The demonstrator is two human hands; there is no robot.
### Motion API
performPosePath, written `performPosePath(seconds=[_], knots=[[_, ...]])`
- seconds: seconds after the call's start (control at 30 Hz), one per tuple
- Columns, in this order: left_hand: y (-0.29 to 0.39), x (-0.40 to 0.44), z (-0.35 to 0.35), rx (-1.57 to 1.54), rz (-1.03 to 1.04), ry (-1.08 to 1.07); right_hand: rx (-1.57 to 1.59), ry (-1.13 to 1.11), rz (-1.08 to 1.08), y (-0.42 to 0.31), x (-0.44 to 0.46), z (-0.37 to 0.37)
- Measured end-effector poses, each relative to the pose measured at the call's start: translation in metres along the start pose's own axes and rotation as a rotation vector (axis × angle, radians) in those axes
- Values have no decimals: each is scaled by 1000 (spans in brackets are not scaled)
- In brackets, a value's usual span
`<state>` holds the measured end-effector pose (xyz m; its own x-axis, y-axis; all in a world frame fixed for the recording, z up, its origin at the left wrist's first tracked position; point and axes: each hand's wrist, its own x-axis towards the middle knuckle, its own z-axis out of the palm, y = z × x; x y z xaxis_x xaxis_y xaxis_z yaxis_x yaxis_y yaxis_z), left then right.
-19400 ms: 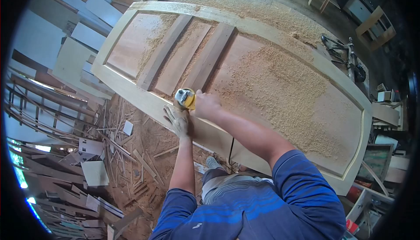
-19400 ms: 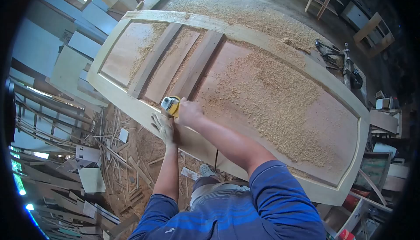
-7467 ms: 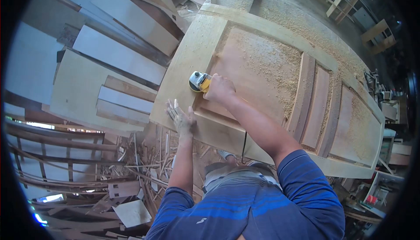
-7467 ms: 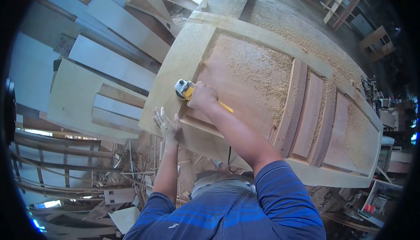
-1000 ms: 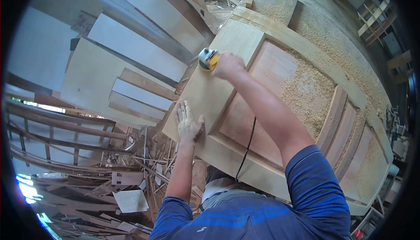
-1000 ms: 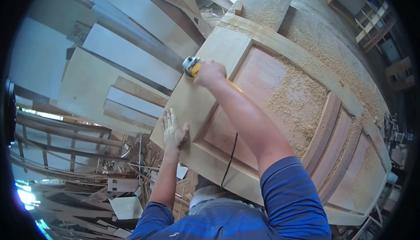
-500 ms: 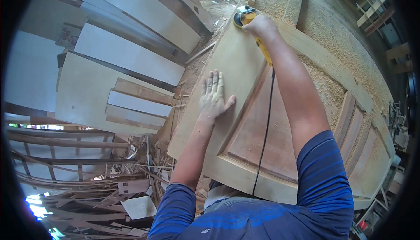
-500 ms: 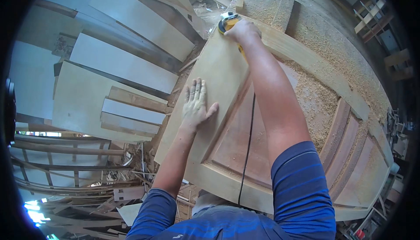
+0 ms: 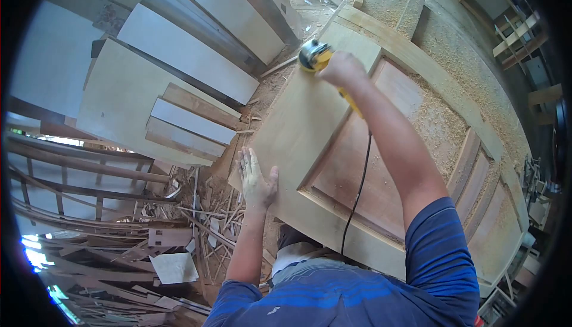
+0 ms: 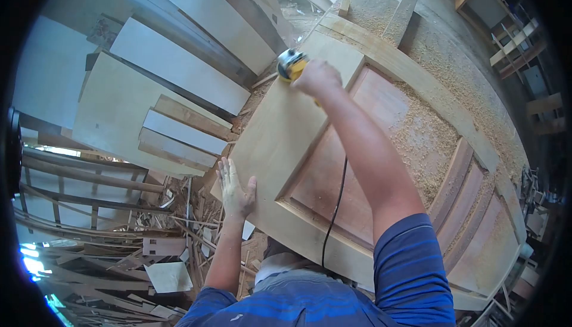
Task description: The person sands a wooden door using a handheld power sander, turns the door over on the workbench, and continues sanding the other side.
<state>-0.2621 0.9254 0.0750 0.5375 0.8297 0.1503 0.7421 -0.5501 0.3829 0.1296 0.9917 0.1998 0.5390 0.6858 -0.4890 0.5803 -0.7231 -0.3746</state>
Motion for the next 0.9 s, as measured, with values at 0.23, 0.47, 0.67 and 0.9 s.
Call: performPosePath(seconds=[0.23,0.47,0.67,0.9], knots=[[34,-25,0,-965,-340,-59,-138,8,-149,-34,-76,79],[66,-1,-16,-1620,-762,-143,-147,-50,-316,-62,-150,159],[68,-56,-39,-1559,-855,-70,-101,-39,-481,-61,-210,195],[111,-87,-14,-1557,-896,-233,-144,-42,-424,1,-235,186]])
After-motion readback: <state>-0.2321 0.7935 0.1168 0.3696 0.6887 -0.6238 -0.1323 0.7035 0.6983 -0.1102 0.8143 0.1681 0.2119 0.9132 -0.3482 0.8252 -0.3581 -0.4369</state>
